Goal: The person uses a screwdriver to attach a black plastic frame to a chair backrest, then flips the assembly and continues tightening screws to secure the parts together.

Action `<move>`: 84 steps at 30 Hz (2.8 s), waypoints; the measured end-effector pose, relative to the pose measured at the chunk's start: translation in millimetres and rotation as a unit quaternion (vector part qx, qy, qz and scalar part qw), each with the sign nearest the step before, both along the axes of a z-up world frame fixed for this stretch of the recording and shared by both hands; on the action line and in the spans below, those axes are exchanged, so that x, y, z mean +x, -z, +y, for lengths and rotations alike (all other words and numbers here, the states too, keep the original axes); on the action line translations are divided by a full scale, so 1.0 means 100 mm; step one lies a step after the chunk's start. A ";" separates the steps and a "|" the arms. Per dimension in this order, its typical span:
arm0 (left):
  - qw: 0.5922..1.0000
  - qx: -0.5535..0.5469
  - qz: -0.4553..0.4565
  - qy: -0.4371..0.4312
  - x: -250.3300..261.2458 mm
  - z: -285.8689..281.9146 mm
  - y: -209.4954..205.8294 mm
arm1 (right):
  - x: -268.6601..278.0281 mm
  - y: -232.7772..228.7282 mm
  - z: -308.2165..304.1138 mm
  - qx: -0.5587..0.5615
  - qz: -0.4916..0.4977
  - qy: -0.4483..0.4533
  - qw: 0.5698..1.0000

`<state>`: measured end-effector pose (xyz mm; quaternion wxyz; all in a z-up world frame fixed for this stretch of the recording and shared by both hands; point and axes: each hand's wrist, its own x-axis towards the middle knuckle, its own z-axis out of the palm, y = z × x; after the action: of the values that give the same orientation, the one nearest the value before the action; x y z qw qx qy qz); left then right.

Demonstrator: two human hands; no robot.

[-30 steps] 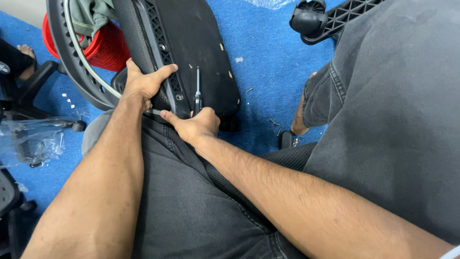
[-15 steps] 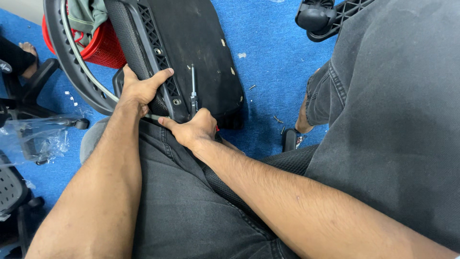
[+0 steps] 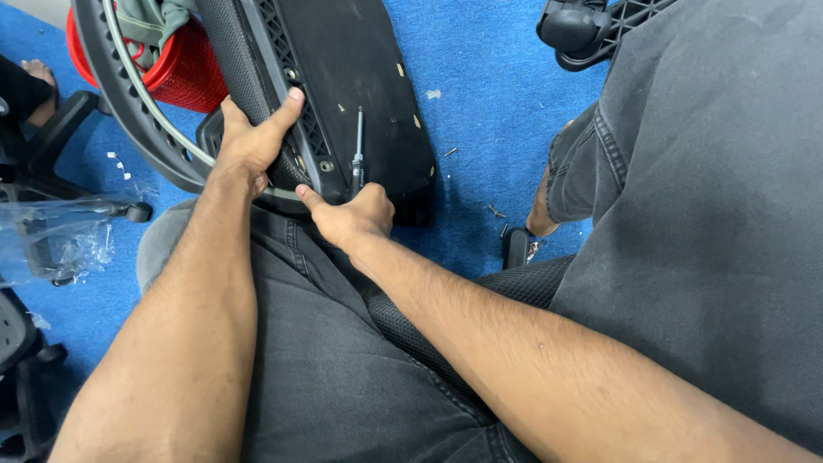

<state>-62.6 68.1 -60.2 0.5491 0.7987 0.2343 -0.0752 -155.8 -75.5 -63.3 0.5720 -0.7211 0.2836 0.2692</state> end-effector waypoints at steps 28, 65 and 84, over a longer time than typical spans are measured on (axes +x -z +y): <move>0.999 -0.011 0.043 -0.027 -0.03 -0.05 -0.11 | -0.08 0.03 -0.15 0.030 -0.214 -0.045 0.975; 0.940 -0.223 0.227 -0.124 -0.73 0.80 0.86 | -0.30 0.68 0.49 -0.042 0.077 -0.179 0.980; 0.943 -0.206 0.219 -0.144 -0.79 0.72 0.85 | -0.28 0.50 0.46 -0.098 0.093 -0.217 0.967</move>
<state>-141.6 139.8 -144.9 0.6415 0.5897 0.4409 -0.2153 -183.5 -29.8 -113.4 0.3976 -0.7894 0.1973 0.4241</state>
